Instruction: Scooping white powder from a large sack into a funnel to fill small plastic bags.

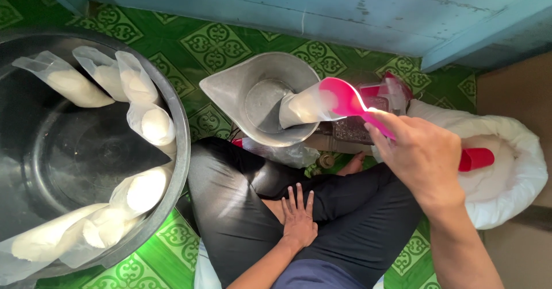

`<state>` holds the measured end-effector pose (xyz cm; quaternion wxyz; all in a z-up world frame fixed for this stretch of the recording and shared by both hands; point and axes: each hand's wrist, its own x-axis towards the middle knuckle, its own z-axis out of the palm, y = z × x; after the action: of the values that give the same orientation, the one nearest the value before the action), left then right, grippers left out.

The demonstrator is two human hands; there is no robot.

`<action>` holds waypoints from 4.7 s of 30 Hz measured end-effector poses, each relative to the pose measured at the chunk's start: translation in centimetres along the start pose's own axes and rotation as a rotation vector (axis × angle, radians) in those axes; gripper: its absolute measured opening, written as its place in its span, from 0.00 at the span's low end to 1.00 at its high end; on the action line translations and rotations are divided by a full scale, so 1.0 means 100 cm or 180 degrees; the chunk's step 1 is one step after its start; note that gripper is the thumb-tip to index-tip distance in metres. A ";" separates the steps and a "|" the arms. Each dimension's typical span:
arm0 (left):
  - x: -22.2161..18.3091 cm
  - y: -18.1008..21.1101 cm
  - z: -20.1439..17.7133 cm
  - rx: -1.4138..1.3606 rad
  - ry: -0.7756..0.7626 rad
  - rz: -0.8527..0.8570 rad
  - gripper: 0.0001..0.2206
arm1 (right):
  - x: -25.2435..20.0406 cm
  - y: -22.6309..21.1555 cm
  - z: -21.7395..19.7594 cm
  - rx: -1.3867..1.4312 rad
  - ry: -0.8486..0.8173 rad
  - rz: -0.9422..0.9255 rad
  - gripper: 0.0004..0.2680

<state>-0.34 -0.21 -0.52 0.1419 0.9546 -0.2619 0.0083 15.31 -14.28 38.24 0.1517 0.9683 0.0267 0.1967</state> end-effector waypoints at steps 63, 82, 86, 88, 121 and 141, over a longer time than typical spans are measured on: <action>0.000 -0.005 -0.003 -0.0208 -0.1459 -0.0080 0.48 | -0.204 0.147 0.072 0.1949 -0.0284 0.3665 0.14; -0.009 -0.017 0.022 0.0066 -0.1550 -0.0286 0.50 | -0.278 0.182 0.170 0.1681 -0.1009 0.4224 0.16; -0.008 -0.017 0.022 0.0117 -0.1655 -0.0271 0.49 | -0.270 0.186 0.179 0.1881 -0.1481 0.4411 0.14; -0.008 -0.015 0.020 0.0138 -0.1625 -0.0284 0.49 | -0.270 0.185 0.191 0.1895 -0.1465 0.4334 0.14; -0.005 -0.011 0.010 -0.0126 -0.1306 -0.0082 0.48 | -0.324 0.170 0.188 0.3972 0.0496 0.5562 0.10; -0.005 -0.009 0.008 -0.0102 -0.1324 -0.0123 0.48 | -0.330 0.153 0.193 0.2117 0.0195 0.5015 0.11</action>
<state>-0.34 0.58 -1.55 0.1001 0.9382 -0.2673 -0.1958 -7.69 -37.98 13.69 -0.3221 0.6927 -0.5937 0.2527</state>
